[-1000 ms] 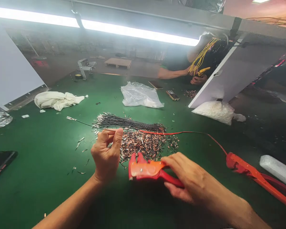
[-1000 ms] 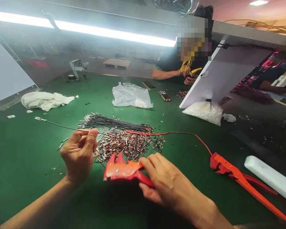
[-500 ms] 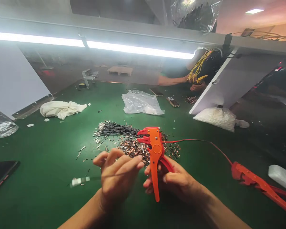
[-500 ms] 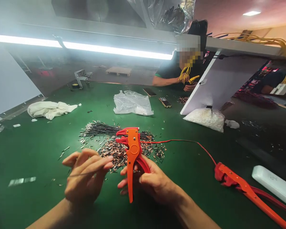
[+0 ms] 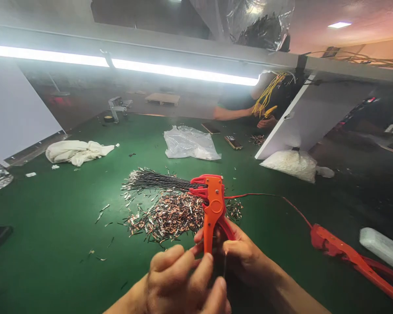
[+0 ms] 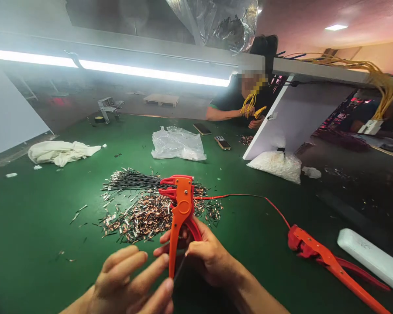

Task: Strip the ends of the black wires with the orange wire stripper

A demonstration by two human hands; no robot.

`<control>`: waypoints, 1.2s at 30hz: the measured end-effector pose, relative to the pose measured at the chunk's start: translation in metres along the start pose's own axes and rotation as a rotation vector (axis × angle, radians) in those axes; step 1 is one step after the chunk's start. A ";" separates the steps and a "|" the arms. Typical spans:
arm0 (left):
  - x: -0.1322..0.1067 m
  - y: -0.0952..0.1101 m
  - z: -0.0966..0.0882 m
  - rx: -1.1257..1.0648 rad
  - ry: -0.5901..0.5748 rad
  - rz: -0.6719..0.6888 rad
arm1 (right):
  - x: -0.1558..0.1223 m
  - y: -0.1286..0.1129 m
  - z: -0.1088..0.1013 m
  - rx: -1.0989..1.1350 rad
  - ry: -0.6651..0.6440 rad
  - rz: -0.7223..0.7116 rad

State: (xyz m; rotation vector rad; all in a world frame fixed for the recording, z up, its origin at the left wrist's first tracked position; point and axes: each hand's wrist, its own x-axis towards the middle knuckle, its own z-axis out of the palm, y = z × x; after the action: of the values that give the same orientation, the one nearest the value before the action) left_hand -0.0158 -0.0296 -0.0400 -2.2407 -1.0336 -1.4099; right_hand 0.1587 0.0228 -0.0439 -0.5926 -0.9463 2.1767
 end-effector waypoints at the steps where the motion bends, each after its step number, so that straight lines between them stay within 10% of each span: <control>1: -0.002 0.003 0.005 -0.020 0.009 0.085 | 0.000 0.000 -0.001 -0.004 0.007 0.007; 19: -0.002 -0.009 0.024 -0.215 -0.186 0.234 | -0.006 -0.003 0.006 -0.051 0.005 -0.054; 26: 0.018 -0.019 -0.003 -0.109 0.090 0.141 | -0.012 -0.006 -0.005 -0.123 0.028 -0.135; 36: 0.031 -0.042 -0.024 0.252 0.116 0.109 | -0.011 0.005 0.005 -0.128 -0.062 -0.182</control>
State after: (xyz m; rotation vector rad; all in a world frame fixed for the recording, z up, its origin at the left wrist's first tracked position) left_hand -0.0535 -0.0020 -0.0066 -1.9804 -0.9760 -1.2697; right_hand 0.1604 0.0102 -0.0429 -0.4811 -1.1338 1.9935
